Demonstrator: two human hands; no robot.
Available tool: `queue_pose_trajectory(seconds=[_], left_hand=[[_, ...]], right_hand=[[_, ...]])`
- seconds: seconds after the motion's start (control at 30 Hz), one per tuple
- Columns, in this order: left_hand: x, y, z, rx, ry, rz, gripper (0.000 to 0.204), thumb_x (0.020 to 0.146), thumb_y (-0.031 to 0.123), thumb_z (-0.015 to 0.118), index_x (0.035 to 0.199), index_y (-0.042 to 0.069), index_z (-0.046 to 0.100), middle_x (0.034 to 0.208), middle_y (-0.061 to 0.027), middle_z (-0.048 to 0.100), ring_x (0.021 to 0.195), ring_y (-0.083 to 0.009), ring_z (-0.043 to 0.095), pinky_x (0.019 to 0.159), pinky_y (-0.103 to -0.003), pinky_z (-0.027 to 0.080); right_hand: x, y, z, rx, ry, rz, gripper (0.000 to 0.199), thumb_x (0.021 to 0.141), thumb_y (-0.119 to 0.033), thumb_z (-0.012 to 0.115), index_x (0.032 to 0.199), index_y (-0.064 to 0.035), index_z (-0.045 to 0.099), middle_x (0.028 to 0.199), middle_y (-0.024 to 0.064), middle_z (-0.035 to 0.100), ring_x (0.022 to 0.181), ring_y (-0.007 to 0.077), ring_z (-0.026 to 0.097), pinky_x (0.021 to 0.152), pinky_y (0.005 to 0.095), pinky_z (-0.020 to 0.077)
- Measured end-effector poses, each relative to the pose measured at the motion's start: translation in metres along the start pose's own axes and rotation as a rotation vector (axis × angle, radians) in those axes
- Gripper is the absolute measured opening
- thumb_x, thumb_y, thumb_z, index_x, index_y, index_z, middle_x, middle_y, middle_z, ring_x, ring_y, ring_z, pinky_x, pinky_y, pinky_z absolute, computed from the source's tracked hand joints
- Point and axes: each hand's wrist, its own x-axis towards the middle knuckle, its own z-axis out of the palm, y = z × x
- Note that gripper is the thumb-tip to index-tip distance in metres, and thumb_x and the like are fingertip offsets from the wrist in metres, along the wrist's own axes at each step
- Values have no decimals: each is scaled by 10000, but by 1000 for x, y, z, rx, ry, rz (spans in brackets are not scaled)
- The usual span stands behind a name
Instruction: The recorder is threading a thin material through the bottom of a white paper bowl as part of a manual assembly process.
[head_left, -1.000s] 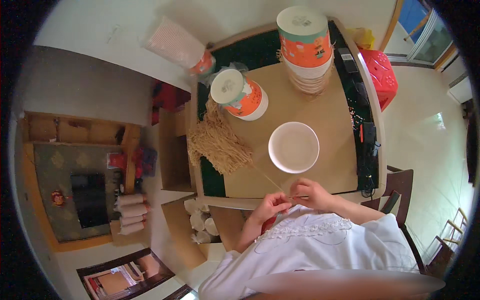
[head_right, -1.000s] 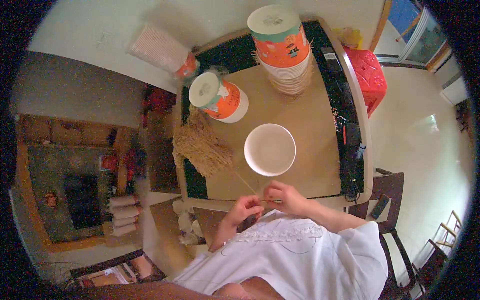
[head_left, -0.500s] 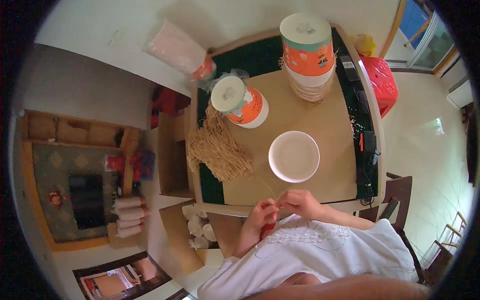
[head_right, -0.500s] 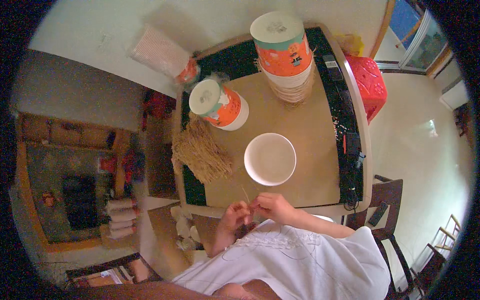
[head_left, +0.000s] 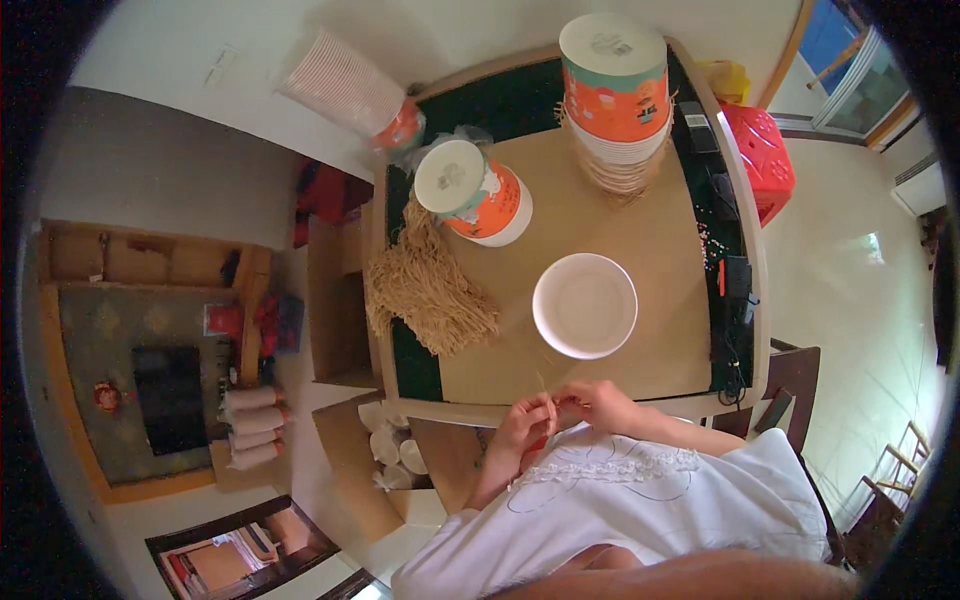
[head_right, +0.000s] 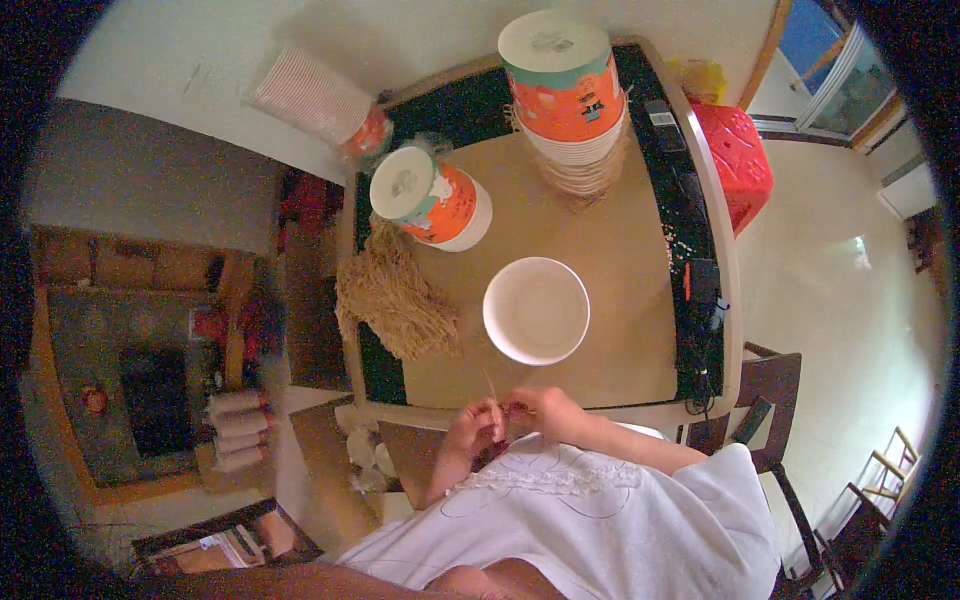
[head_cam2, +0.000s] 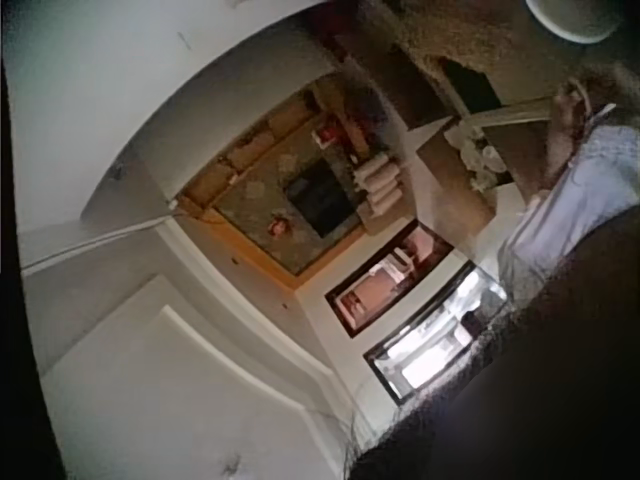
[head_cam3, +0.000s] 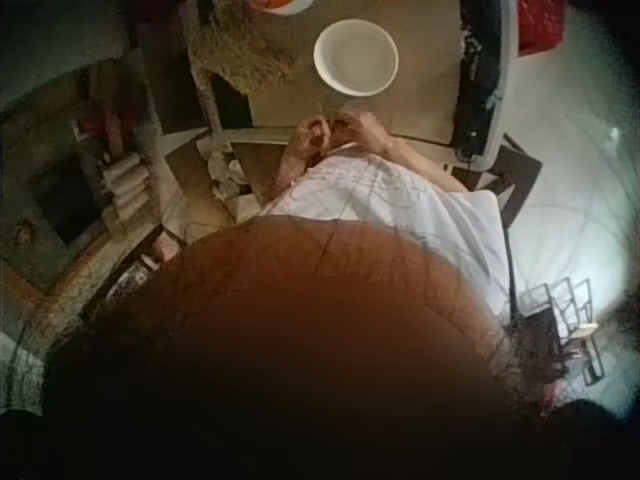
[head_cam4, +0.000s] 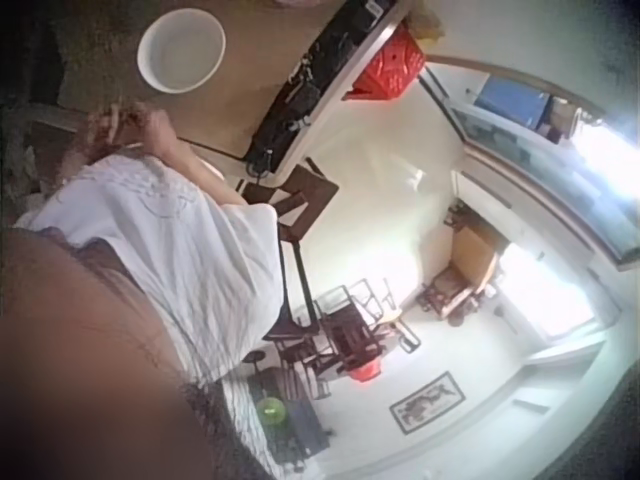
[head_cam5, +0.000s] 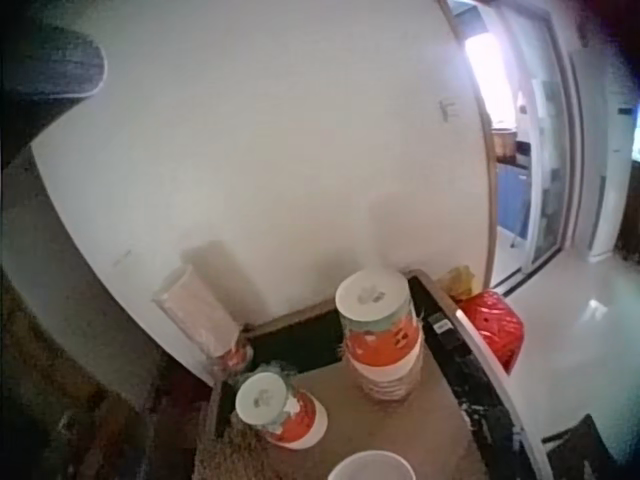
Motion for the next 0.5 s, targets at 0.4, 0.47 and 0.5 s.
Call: queue_pose_trajectory(seconds=[0.4, 0.47, 0.5], left_hand=[[-3, 5, 21, 101, -153, -29, 179, 840, 170, 537, 703, 55, 530, 634, -50, 550, 571, -122, 515, 547, -229, 403], [-9, 10, 30, 112, -131, -75, 194, 843, 180, 535, 694, 56, 529, 628, -49, 550, 569, -122, 515, 547, -227, 402], [-9, 9, 29, 103, -160, -94, 201, 848, 194, 530, 703, 55, 535, 633, -53, 557, 577, -125, 525, 555, -232, 410]], right_hand=[[8, -8, 1, -74, 30, -199, 166, 734, -70, 602, 896, -41, 581, 830, 112, 578, 763, 311, 571, 638, 394, 474], [9, 7, 3, -92, -41, -204, 192, 727, -69, 608, 916, -45, 587, 834, 107, 575, 762, 309, 571, 634, 391, 476], [7, 15, 2, -113, -107, -206, 217, 720, -68, 613, 936, -49, 594, 837, 102, 572, 761, 306, 571, 630, 388, 477]])
